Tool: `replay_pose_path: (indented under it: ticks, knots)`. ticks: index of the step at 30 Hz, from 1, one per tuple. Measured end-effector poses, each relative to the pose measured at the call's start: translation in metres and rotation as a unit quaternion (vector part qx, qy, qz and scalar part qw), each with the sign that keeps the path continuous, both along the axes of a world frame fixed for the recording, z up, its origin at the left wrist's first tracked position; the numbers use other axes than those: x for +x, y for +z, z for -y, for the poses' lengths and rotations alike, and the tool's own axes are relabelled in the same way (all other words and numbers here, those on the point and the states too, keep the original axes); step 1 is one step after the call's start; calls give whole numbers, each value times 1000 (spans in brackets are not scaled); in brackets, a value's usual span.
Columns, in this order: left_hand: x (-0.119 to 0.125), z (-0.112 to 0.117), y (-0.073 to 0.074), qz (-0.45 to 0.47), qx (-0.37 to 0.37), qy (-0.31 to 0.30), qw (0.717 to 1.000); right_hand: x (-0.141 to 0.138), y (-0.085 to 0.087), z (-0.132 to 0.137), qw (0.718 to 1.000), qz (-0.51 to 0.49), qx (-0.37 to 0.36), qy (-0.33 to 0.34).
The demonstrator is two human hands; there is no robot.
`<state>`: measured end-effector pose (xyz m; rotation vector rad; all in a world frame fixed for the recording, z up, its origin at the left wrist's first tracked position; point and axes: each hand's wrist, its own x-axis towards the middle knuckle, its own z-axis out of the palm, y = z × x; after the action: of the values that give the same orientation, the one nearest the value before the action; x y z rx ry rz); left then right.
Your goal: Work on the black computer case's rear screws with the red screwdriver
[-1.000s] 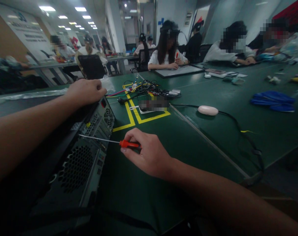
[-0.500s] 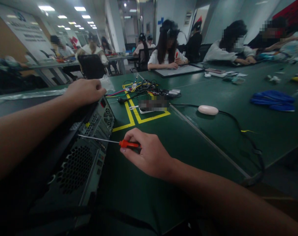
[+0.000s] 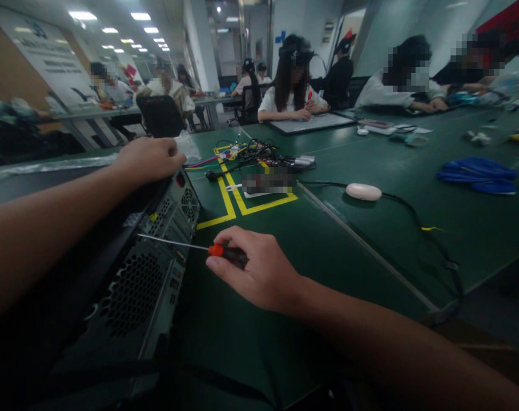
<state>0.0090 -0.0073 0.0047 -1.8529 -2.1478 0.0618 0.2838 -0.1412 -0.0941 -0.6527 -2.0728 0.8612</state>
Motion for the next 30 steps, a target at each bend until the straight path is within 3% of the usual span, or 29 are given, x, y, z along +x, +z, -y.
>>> replay_pose_path:
  ticks: [30]
  knots:
    - [-6, -3, -4, 7, 15, -19, 1000, 0, -2, -2, 1000, -4, -5, 15]
